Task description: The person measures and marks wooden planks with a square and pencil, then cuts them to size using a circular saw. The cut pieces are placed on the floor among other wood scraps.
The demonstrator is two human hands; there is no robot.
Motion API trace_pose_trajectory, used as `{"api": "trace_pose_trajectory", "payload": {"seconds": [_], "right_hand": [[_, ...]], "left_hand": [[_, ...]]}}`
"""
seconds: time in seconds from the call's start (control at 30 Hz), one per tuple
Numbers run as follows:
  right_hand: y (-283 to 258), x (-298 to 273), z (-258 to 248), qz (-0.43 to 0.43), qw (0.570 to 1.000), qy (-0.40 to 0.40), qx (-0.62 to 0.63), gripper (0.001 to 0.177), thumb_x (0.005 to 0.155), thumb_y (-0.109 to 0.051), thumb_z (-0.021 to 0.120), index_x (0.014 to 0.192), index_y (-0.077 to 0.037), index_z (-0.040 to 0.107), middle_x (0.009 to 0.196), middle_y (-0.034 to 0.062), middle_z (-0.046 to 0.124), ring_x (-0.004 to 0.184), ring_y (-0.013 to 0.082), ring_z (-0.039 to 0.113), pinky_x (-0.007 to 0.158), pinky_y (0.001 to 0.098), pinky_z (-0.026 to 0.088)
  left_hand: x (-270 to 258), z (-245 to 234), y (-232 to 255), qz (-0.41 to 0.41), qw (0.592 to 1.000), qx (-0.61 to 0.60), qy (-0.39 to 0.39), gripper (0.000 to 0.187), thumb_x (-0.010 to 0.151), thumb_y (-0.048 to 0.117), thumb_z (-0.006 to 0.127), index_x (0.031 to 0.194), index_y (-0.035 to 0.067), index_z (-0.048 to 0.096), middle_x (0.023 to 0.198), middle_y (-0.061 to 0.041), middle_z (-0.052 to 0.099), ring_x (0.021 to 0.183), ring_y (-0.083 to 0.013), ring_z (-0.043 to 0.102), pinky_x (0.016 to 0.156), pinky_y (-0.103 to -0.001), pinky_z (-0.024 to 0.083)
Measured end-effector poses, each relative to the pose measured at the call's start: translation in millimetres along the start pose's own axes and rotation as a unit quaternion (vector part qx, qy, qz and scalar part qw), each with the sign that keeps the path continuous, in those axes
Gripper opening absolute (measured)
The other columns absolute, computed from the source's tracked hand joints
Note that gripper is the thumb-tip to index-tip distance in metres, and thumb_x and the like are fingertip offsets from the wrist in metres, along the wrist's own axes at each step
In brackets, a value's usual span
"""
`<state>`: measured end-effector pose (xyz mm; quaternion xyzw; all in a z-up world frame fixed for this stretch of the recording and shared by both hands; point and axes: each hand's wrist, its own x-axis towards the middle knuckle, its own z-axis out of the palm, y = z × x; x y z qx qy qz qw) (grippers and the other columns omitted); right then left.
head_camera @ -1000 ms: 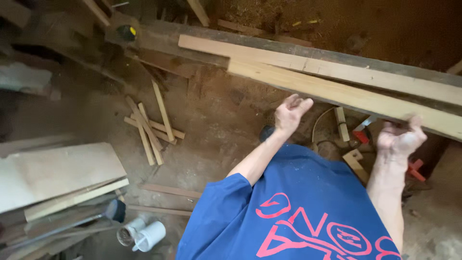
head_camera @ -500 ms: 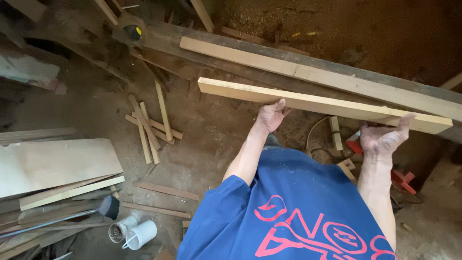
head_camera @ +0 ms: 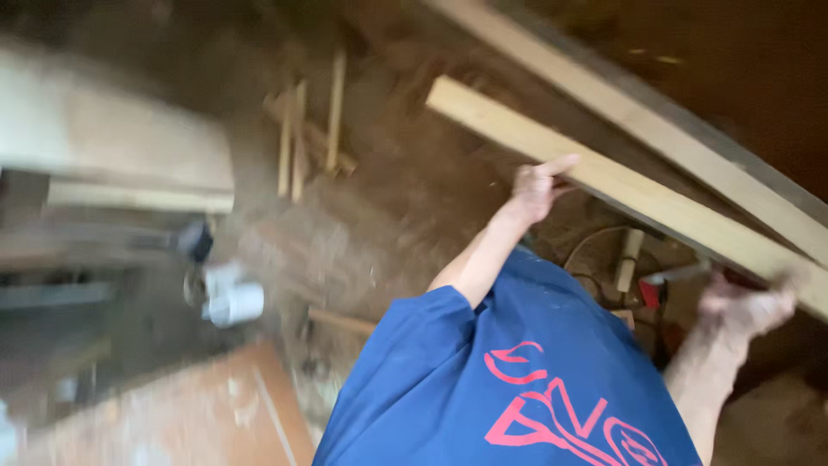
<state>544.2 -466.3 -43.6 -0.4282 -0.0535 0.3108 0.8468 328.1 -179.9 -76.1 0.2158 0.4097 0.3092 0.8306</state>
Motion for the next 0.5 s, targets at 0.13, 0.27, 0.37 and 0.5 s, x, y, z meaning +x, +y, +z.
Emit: {"api": "trace_pose_trajectory", "payload": {"seconds": [0.13,0.27,0.37,0.5], "right_hand": [[5,8,3,0.015,0.991,-0.051,-0.126,0.088,0.100,-0.064,0.053,0.163,-0.005,0.035,0.164,0.0230,0.041,0.149,0.0367,0.044,0.118,0.0572,0.041],[15,11,12,0.053,0.976,-0.097,-0.186,0.092,0.095,-0.070,0.052,0.156,-0.003,0.038,0.158,0.0218,0.045,0.148,0.0338,0.050,0.126,0.0546,0.046],[21,35,19,0.087,0.979,-0.061,-0.175,0.094,0.094,-0.070,0.055,0.158,-0.005,0.035,0.158,0.0210,0.044,0.145,0.0326,0.049,0.116,0.0488,0.045],[33,57,20,0.116,0.988,-0.025,-0.104,0.091,0.096,-0.067,0.054,0.159,-0.004,0.035,0.158,0.0214,0.044,0.145,0.0348,0.048,0.114,0.0497,0.045]], "left_hand": [[2,-20,1,0.054,0.993,-0.063,0.086,0.034,0.082,0.021,0.083,0.109,0.004,0.073,0.109,-0.011,0.073,0.106,-0.0259,0.066,0.091,-0.049,0.053],[-6,-72,19,0.084,0.973,-0.102,0.187,0.044,0.079,0.027,0.082,0.116,0.006,0.072,0.112,-0.009,0.072,0.107,-0.0216,0.064,0.088,-0.044,0.049],[-11,-108,35,0.071,0.943,-0.132,0.298,0.058,0.074,0.034,0.087,0.121,0.006,0.069,0.113,-0.011,0.071,0.111,-0.0253,0.064,0.090,-0.041,0.052],[-19,-142,47,0.074,0.920,-0.179,0.341,0.072,0.077,0.051,0.083,0.133,0.010,0.064,0.123,-0.011,0.065,0.117,-0.0258,0.056,0.091,-0.040,0.046]]}}
